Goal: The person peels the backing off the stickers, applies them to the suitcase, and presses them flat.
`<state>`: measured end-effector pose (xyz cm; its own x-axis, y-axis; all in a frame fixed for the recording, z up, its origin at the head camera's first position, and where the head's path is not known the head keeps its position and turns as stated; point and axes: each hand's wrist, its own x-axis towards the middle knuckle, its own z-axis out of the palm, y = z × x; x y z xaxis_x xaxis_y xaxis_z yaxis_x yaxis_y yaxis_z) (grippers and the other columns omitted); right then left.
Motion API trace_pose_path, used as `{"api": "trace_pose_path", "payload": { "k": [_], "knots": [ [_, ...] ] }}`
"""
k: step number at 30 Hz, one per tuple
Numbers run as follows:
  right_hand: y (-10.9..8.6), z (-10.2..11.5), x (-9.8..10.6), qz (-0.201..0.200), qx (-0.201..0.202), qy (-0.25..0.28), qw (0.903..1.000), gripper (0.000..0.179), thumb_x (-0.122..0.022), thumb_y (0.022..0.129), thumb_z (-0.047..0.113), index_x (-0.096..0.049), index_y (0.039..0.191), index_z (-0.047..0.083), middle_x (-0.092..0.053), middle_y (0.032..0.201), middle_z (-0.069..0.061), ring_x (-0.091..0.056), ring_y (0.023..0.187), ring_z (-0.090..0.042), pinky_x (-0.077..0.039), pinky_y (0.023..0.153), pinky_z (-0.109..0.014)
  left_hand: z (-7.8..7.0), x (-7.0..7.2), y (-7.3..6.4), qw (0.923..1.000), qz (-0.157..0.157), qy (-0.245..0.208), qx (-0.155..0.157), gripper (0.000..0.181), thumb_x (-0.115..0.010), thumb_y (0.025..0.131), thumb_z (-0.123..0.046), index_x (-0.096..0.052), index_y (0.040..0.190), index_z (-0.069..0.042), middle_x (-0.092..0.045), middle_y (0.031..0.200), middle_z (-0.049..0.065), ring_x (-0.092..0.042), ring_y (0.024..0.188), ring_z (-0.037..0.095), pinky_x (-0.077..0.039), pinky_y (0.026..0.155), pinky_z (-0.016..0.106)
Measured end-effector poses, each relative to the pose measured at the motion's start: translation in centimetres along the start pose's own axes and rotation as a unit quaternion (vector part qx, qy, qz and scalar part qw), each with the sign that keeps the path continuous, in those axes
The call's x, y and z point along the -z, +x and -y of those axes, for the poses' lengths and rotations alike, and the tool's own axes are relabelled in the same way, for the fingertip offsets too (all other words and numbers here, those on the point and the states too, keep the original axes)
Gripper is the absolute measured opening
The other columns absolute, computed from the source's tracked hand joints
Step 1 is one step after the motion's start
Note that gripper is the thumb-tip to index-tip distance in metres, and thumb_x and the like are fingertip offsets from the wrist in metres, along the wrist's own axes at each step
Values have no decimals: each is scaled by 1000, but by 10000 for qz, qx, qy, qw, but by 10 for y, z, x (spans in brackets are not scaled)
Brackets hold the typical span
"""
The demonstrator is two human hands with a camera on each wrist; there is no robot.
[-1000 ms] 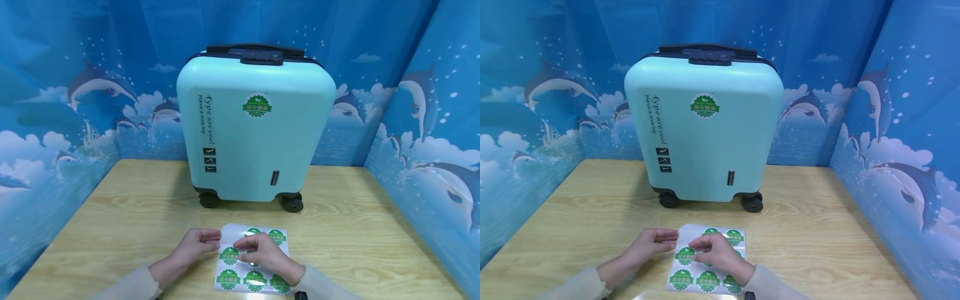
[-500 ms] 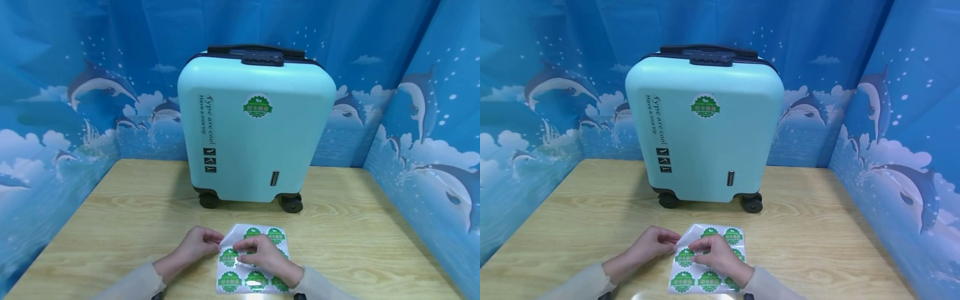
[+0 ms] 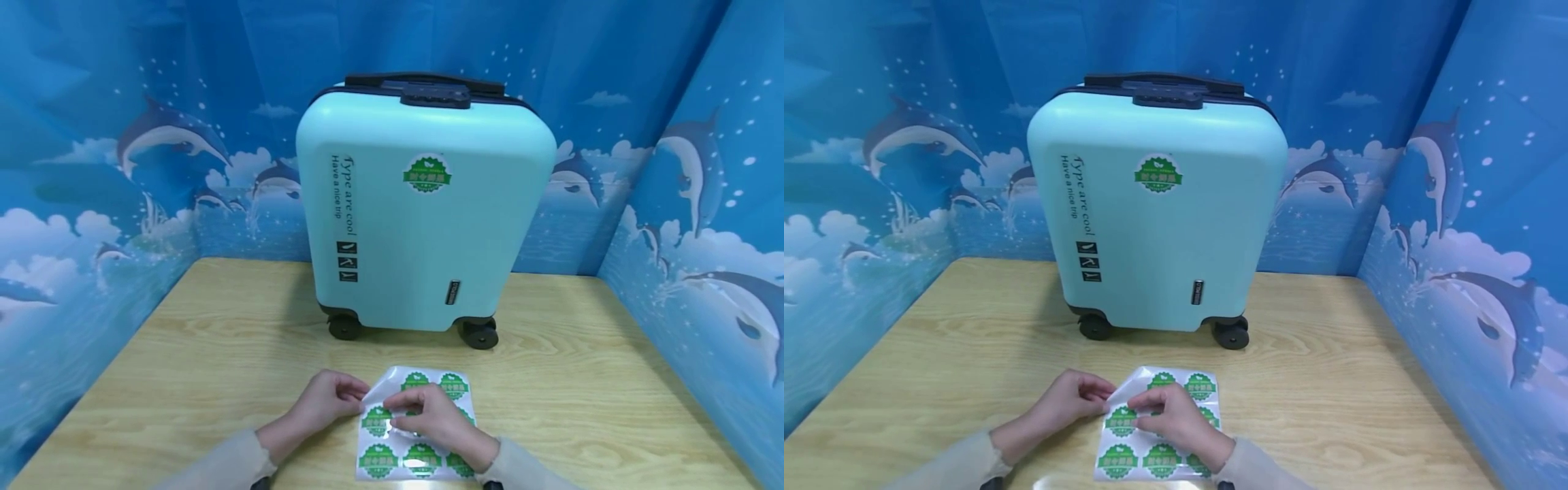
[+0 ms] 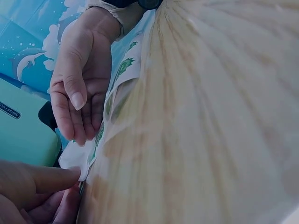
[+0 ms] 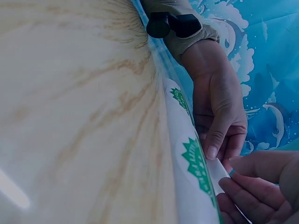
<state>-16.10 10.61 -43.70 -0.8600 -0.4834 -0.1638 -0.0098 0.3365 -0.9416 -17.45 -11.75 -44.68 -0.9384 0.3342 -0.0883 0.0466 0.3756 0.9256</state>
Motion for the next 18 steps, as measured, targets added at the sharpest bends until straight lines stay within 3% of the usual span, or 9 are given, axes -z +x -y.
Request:
{"api": "trace_pose_path", "payload": {
  "k": [5,13,18],
  "knots": [
    [-1,-2,-1,-21,135,52,9999,25,-72,81,10,-69,106,6,-69,105,-7,-64,99,-20,-51,82,-18,2,-1,2,9998,-58,165,67,22,-75,72,-1,-71,94,-3,-70,82,3,-64,72,12,-54,65,19],
    [1,-4,0,-21,228,71,9997,25,-72,81,10,-69,105,5,-70,104,-7,-64,98,-19,-51,82,-19,1,-2,2,9991,-157,361,-134,17,-75,75,-4,-71,91,-3,-70,81,4,-64,71,11,-54,64,20],
    [1,-4,0,-27,164,44,9999,24,-72,81,10,-70,105,7,-70,104,-6,-64,98,-19,-51,84,-21,-2,-2,2,9975,-232,675,0,13,-74,78,-11,-72,90,-8,-70,80,0,-63,72,9,-53,67,23]
  ]
}}
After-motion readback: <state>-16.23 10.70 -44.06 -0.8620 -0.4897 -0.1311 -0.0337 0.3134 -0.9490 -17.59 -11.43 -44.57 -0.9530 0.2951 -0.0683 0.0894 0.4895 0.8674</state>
